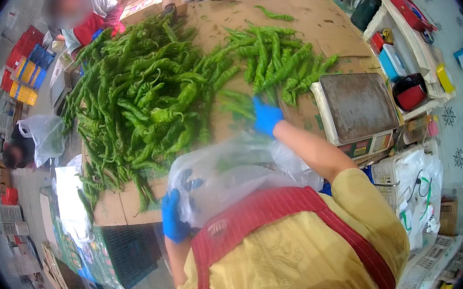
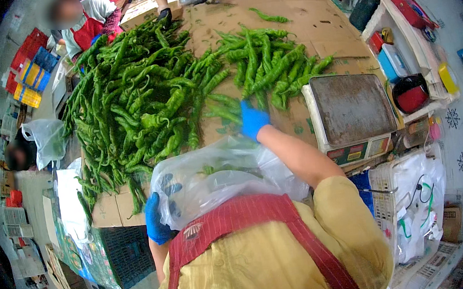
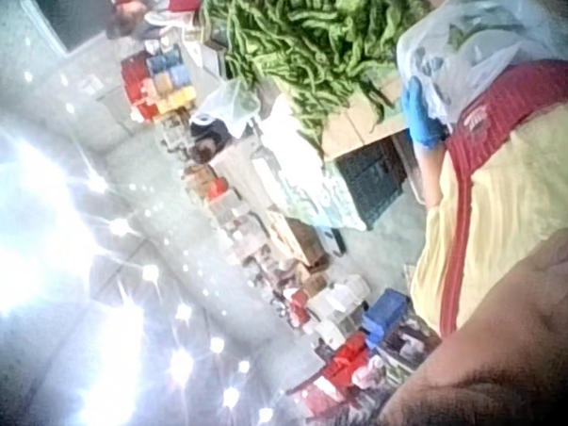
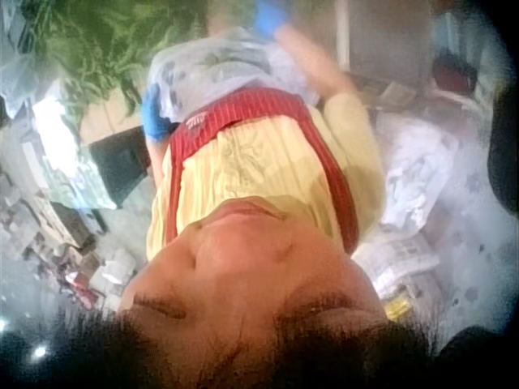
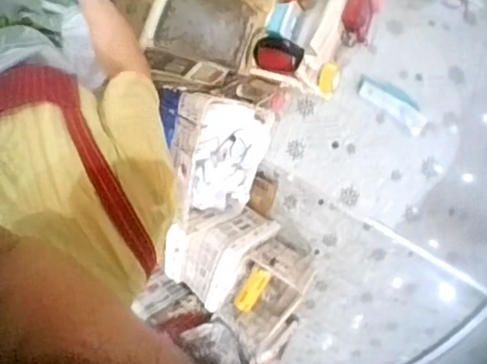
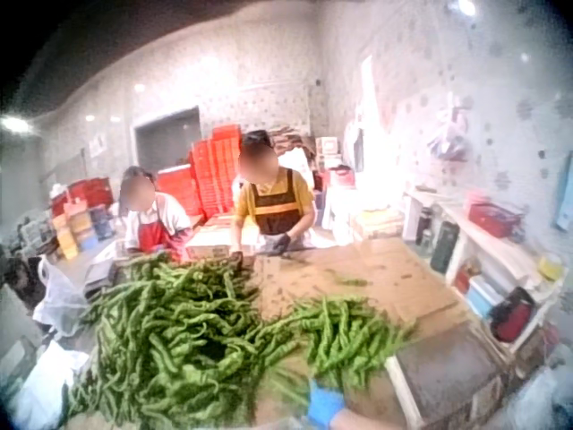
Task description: The person packs green chili peppers from a large pile on a table into a clear plastic bag. They use both hands to scoop and arrange the peppers inside the bag, occasionally adjusting the bag's position. The task is performed in a repetitive manner, filling the bag with peppers.
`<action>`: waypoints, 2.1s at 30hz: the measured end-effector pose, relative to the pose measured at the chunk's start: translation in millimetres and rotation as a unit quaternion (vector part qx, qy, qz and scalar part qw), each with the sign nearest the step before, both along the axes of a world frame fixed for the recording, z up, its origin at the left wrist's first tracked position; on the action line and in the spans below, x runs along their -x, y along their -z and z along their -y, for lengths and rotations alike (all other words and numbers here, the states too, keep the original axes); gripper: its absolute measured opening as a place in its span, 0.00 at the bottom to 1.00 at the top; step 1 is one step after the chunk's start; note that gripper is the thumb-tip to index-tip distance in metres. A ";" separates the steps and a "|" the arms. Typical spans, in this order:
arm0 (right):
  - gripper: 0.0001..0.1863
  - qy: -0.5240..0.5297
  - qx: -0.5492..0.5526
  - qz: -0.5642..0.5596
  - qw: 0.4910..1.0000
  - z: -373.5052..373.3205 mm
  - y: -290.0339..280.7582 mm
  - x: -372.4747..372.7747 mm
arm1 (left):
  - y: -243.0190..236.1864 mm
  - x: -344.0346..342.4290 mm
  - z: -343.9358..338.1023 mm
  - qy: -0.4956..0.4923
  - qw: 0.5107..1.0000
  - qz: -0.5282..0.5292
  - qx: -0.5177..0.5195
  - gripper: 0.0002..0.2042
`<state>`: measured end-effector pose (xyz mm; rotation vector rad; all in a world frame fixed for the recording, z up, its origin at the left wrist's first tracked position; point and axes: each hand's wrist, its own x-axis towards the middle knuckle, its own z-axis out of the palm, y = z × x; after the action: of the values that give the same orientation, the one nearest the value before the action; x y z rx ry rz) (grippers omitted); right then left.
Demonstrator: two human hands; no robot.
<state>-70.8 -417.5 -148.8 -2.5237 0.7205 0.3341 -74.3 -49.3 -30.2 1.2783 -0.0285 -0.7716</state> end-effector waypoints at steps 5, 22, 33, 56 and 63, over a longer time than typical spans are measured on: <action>0.46 0.001 -0.051 0.062 0.997 34.4 -1.7 -1.9 | -9.9 4.9 1.6 -0.064 0.997 -0.031 0.034 0.27; 0.40 -0.195 -0.561 0.187 0.782 -1.8 -171.3 44.2 | -120.1 -63.7 64.5 -0.046 0.936 0.326 0.122 0.23; 0.43 -0.170 -0.764 0.011 0.622 -29.8 -83.7 35.2 | -113.8 -68.1 90.8 -0.089 0.951 0.265 0.131 0.16; 0.41 -0.118 -0.473 0.183 0.854 -2.2 -103.1 52.6 | -54.0 -79.3 33.6 -0.149 0.899 0.406 -0.060 0.33; 0.44 -0.111 -0.572 0.288 0.760 -8.7 -187.6 76.5 | 1.4 -36.6 -1.1 -0.060 0.997 0.050 -0.010 0.34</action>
<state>-147.3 -408.8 38.9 -1.3561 -0.0916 0.0094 -37.7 -48.3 -31.6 1.3240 -0.0238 -0.6065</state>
